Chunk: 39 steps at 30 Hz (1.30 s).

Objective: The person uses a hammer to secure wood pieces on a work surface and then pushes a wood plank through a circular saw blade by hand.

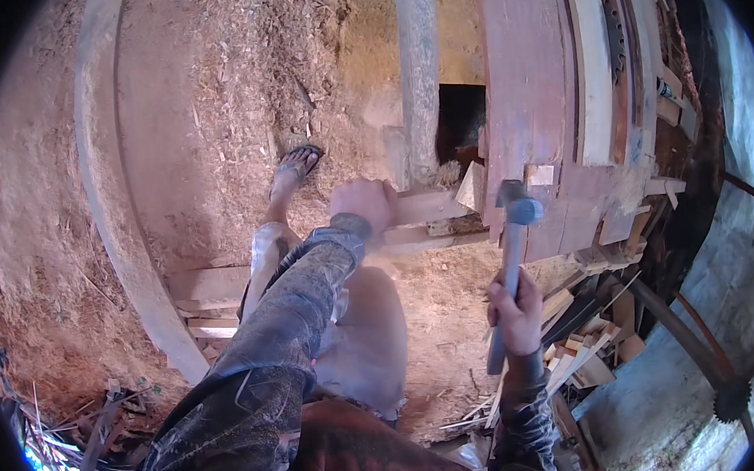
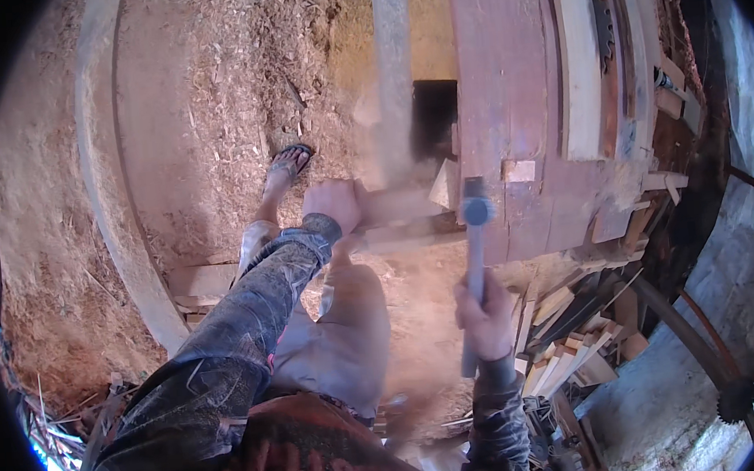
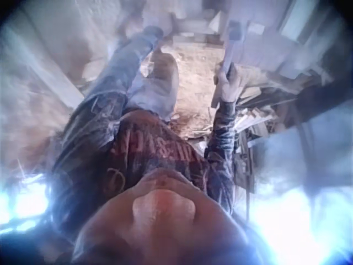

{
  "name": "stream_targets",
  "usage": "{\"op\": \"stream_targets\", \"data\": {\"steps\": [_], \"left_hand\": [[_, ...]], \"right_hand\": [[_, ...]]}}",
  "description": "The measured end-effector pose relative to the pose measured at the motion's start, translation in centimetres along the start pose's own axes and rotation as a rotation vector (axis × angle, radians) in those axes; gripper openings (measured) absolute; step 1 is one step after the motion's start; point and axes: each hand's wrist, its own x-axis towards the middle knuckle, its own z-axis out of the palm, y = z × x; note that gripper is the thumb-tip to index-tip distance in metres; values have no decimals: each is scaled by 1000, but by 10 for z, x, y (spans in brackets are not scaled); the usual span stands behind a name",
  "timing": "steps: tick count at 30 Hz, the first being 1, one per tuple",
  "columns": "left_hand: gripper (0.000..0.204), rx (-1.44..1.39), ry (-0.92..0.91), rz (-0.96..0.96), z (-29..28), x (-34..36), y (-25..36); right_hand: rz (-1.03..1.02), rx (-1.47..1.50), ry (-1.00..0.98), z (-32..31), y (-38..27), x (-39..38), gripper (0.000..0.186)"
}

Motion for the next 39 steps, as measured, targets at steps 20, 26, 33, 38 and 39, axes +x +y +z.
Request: {"op": "stream_targets", "data": {"steps": [20, 26, 33, 38, 39], "left_hand": [[42, -49, 65, -16, 8, 7, -6], [41, -44, 112, 11, 7, 6, -3], [39, -22, 79, 35, -4, 2, 8], [41, -38, 141, -24, 11, 9, 4], [41, -43, 139, -8, 11, 10, 2]], "right_hand": [[-458, -374, 267, 30, 44, 18, 22], [-695, 144, 233, 45, 31, 9, 23], [-121, -643, 103, 47, 90, 59, 28], [-320, -282, 459, 6, 98, 52, 24], [-410, -247, 622, -5, 95, 55, 22]]}}
